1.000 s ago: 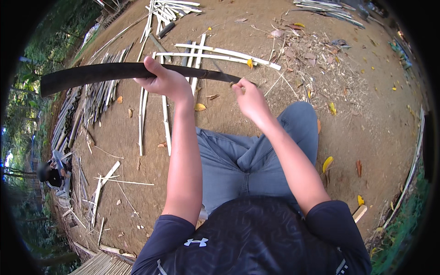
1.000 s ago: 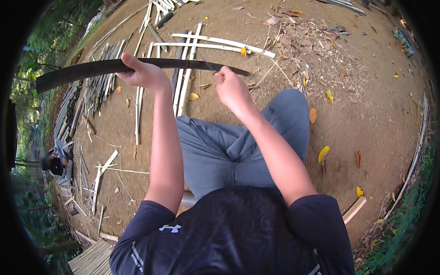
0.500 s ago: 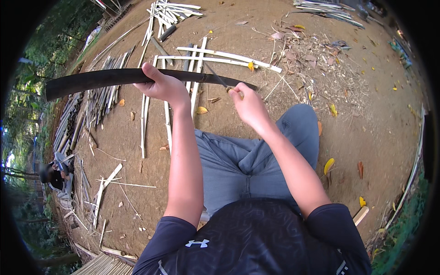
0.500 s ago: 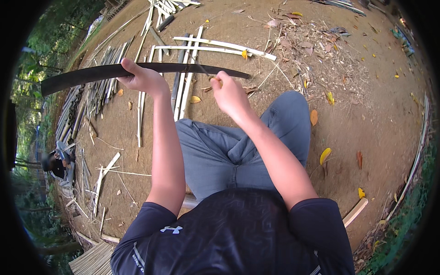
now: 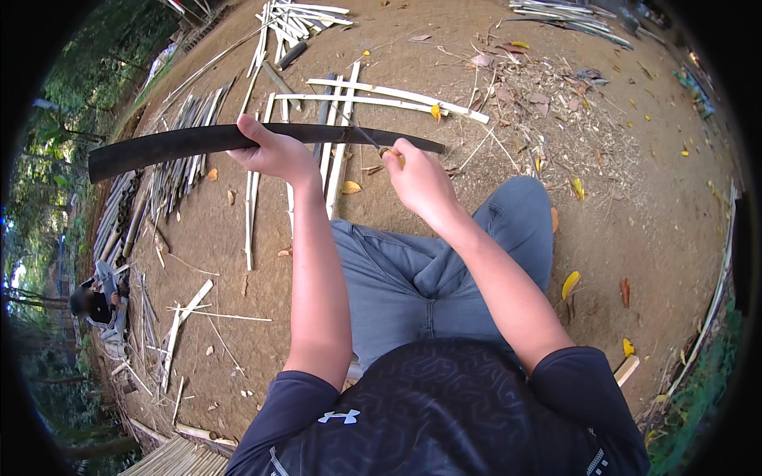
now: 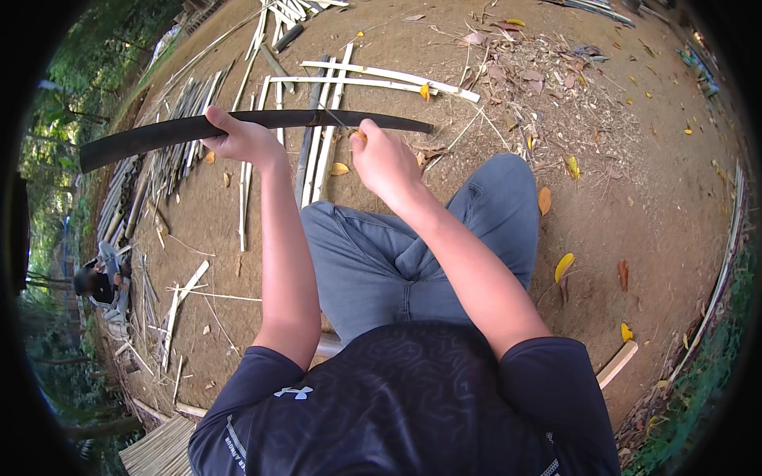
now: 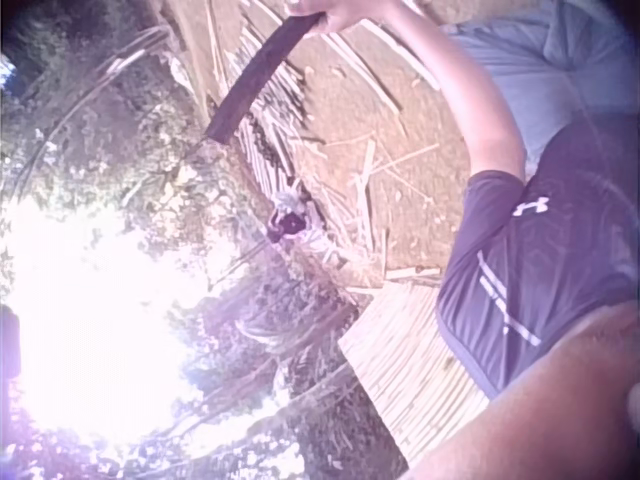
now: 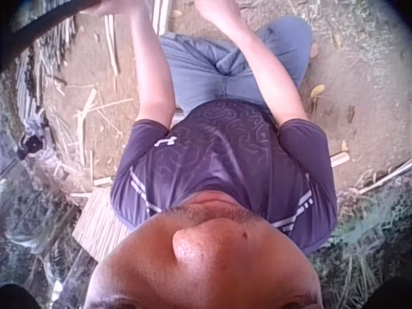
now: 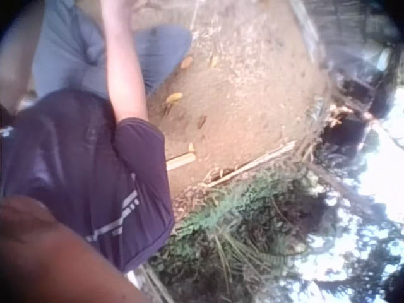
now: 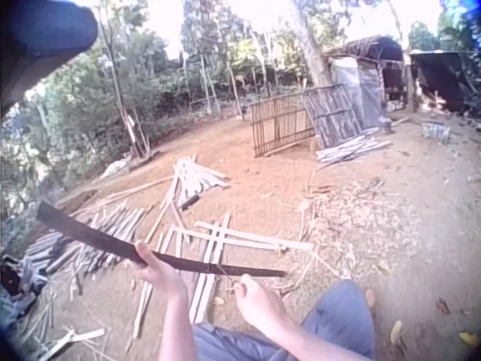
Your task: The person shaves a thin strip of bamboo using a knife. They hold the long bamboo strip with one hand and repeatedly draw the knife blade along the surface to thin it.
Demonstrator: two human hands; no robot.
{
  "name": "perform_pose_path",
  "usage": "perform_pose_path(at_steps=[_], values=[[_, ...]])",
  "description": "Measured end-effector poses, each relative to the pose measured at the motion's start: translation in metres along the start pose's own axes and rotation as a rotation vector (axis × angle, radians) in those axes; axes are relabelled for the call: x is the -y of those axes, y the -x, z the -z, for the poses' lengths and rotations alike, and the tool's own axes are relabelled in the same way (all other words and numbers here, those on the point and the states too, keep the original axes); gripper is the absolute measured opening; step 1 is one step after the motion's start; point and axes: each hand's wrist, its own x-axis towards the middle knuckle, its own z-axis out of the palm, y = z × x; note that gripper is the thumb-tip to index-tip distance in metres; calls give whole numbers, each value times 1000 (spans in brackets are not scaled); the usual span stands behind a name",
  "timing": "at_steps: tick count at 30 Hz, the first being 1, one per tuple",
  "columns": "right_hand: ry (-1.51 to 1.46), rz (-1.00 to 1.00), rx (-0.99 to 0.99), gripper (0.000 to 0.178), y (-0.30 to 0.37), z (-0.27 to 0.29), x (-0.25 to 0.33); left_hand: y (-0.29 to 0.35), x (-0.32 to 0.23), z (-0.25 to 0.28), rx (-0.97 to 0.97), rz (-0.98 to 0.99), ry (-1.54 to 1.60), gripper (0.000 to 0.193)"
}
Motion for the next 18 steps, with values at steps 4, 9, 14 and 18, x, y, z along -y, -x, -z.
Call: perform_pose_path(at_steps=[4,9,14,18], values=[[-28,-23,36,29,-7,0,4,-3,1,4,-3,30,-27,56],[-18,22,54,25,-3,4,1,0,1,4,-5,6,7,56],[-23,-30,104,25,-6,16,7,0,3,5,-26,24,-17,58],[56,7,56,25,-6,16,21,-1,4,6,4,22,-31,59]])
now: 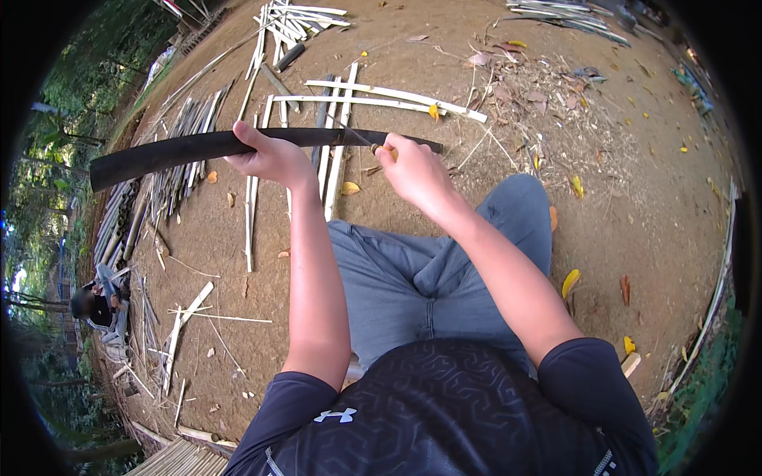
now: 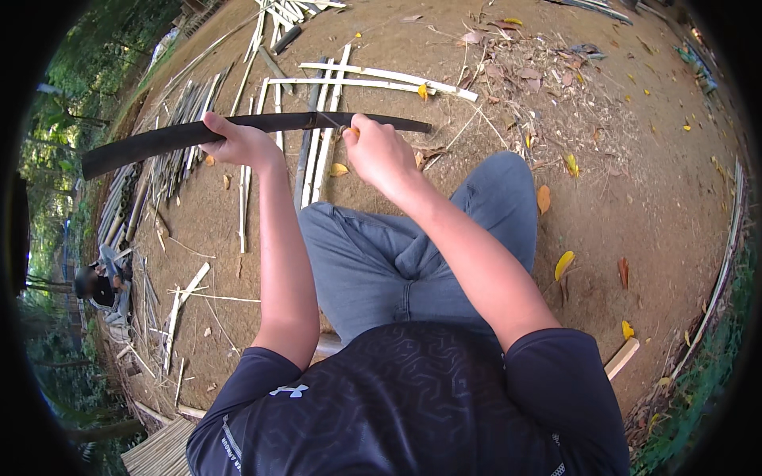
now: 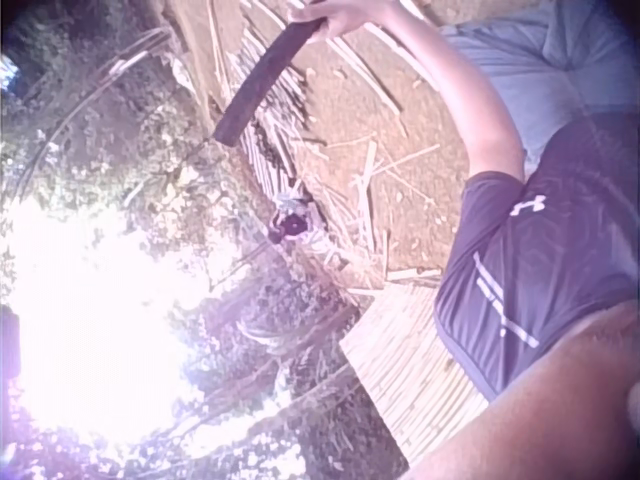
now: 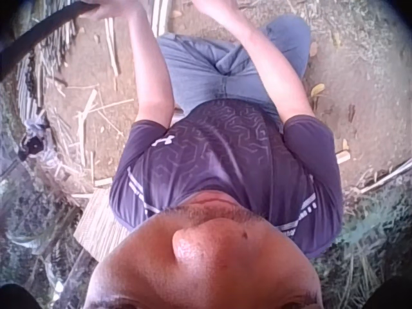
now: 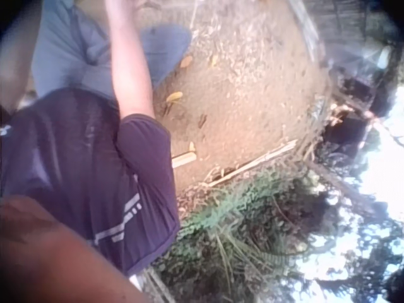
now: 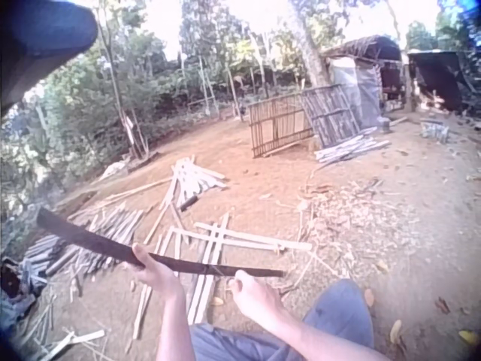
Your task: The person shaves a thin strip of bamboo using a knife. They hold the long bamboo strip with one hand and repeatedly draw the knife blade along the surface to thin it.
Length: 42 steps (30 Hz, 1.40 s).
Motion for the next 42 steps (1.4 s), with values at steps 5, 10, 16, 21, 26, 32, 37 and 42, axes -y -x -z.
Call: perform_pose_path(at_steps=[5,10,16,21,26,32,37,42], values=[[-35,44,-26,26,-7,-8,14,-4,0,1,-12,-8,-8,61],[-32,19,-64,25,-15,-13,14,3,-1,0,23,13,12,60],[29,107,23,28,-12,-8,2,6,-4,0,2,-27,18,60],[-11,-44,17,28,-13,-7,-9,9,-5,1,11,76,65,62],[-38,-178,-22,26,-10,-10,-22,10,-5,1,15,32,35,63],[-69,-62,-25,27,-9,-17,-24,9,-2,-2,-21,-31,22,62],[30,8,-39,26,-9,-20,-21,-1,4,4,-64,-4,-19,63],[108,-195,-99,25,-15,-21,-26,-1,7,11,-77,-3,-55,60]])
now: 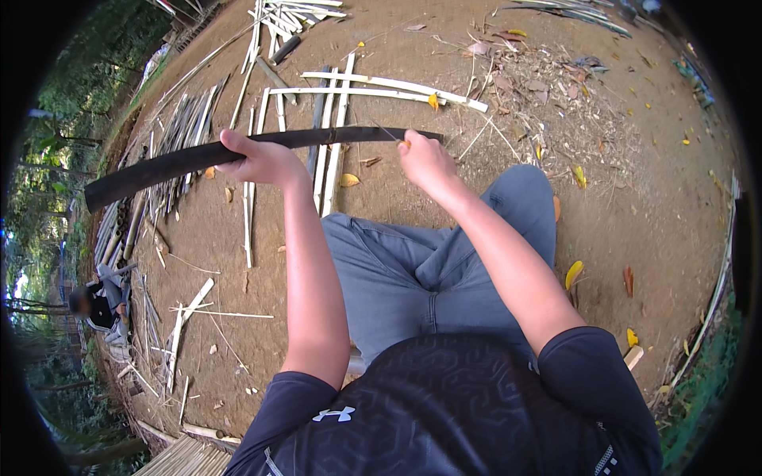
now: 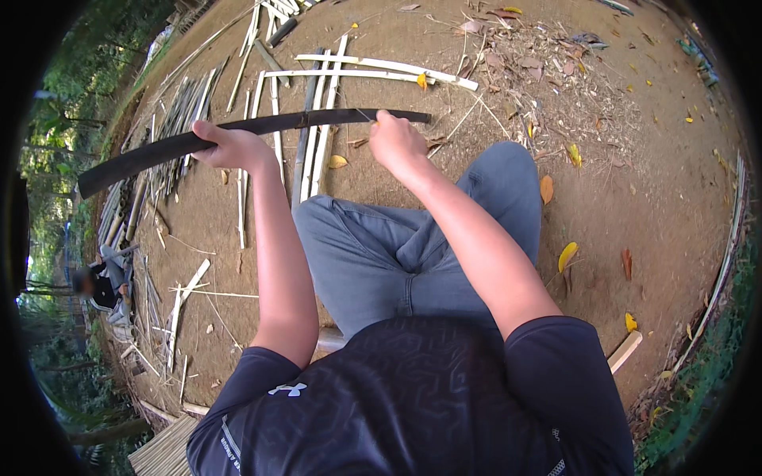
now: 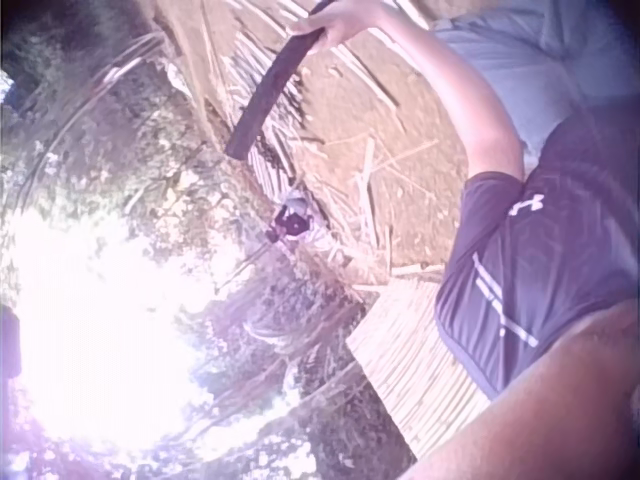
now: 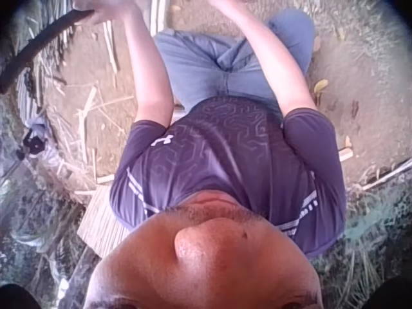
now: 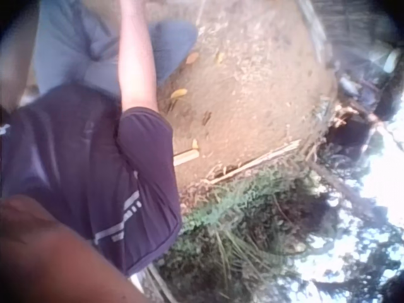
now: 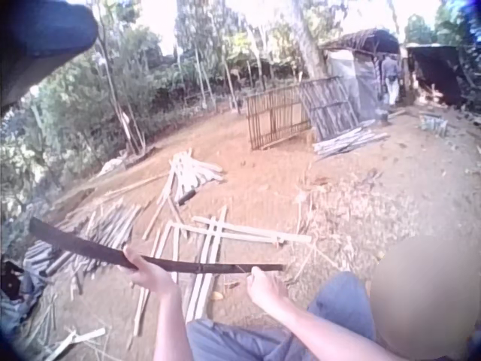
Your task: The person shaves a thin strip of bamboo using a knife. They hold the long bamboo strip with one hand and repeatedly draw the knife blade along the surface to thin it.
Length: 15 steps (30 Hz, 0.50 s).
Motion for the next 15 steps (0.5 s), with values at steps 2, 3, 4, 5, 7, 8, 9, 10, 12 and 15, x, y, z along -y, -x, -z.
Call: perform_pose_path(at_steps=[2,3,4,5,7,8,9,10,12,15], values=[[2,132,31,24,-3,-2,-3,1,-1,2,10,43,25,60],[-7,201,30,24,-2,-3,-6,1,-1,2,11,11,26,59],[-27,311,95,25,-1,-4,-8,2,-2,2,9,-11,1,58],[-85,272,189,24,-2,-4,-11,2,-2,2,-3,-19,-24,57],[-59,93,120,24,-5,-1,-16,3,-3,3,11,-52,-37,58],[22,-4,47,25,-7,0,-18,3,-4,3,24,-17,-27,61],[65,3,-8,25,-7,1,-19,3,-4,4,39,18,-15,63],[-26,107,44,25,-7,1,-20,3,-4,3,48,48,0,66],[-165,200,140,26,-4,-1,-23,3,-4,2,53,28,-1,64],[-169,64,158,23,-1,-8,-27,4,-3,-1,27,-44,-7,57]])
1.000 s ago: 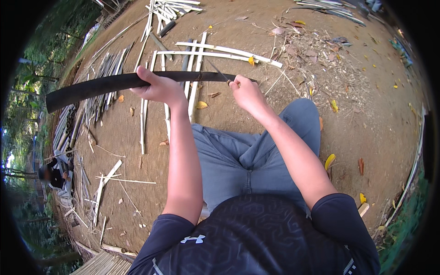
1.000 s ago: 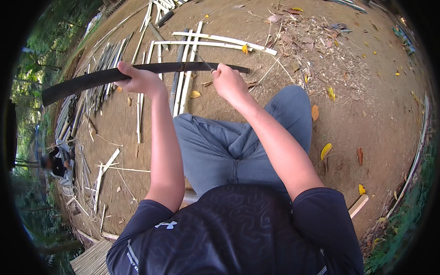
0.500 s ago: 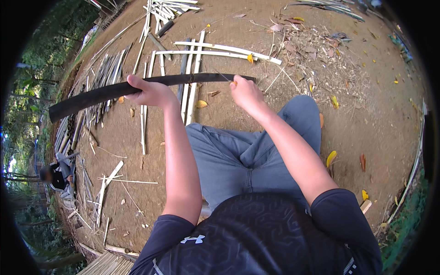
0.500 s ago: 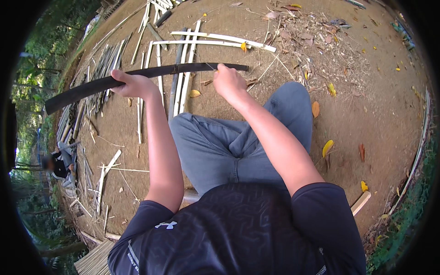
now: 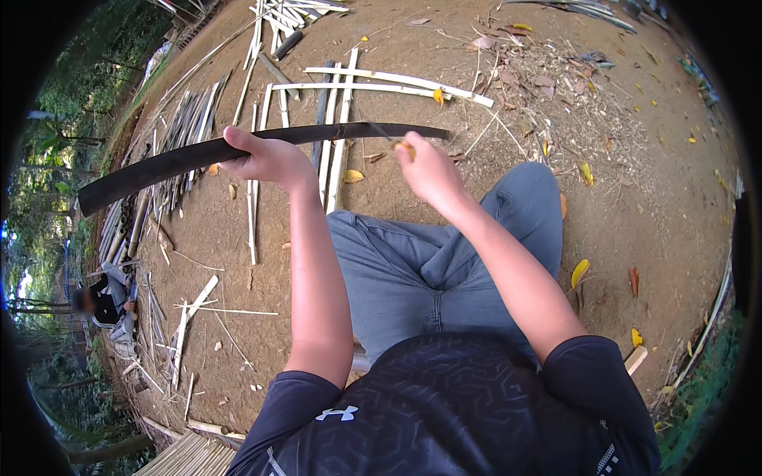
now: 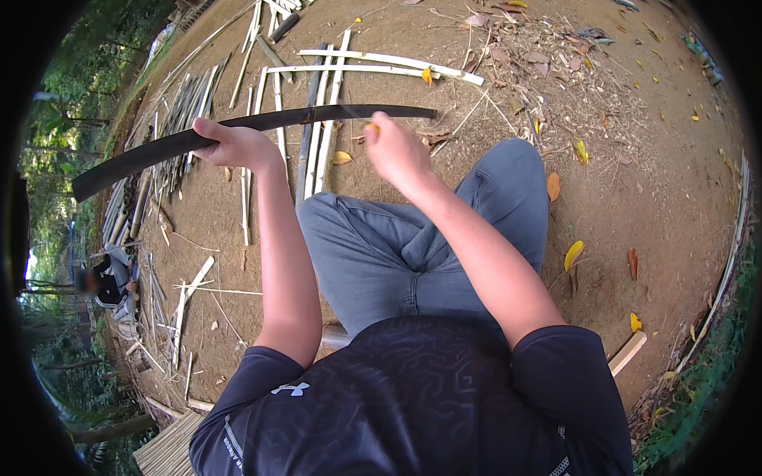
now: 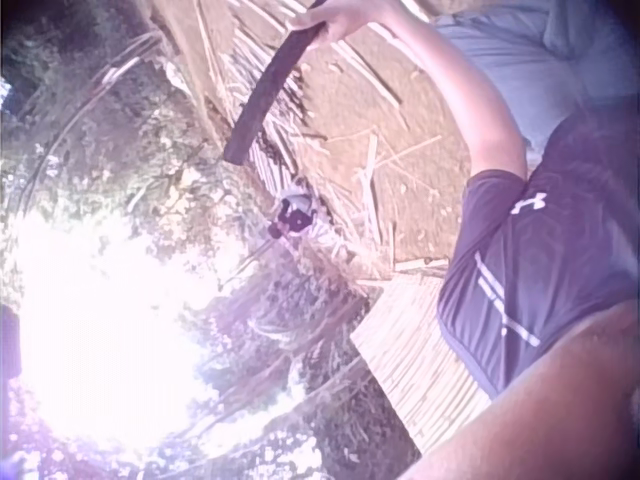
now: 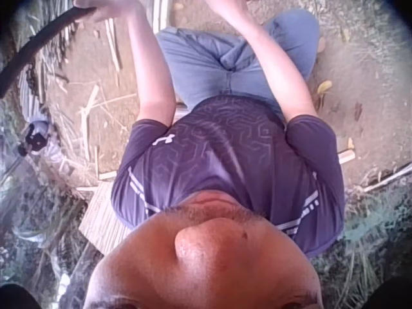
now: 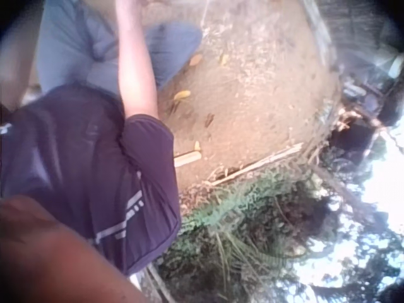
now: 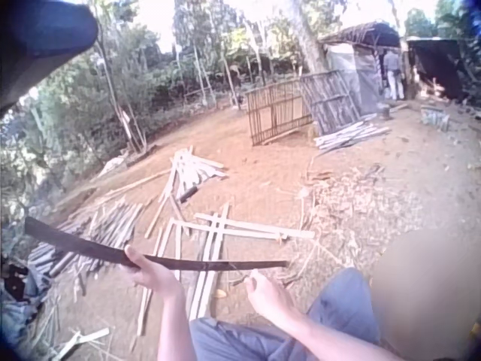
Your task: The person shaves a thin strip of bamboo using a knife. They hold the long bamboo strip with one hand and repeatedly draw the knife blade along the surface to thin it.
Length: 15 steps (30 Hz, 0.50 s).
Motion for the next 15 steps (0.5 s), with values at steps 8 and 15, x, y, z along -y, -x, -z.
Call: perform_pose_path(at_steps=[8,15], values=[[112,108,-91,23,-6,-9,-18,-3,9,6,3,53,-14,65],[126,134,-26,25,-17,-11,-35,-6,13,9,-31,8,6,59]])
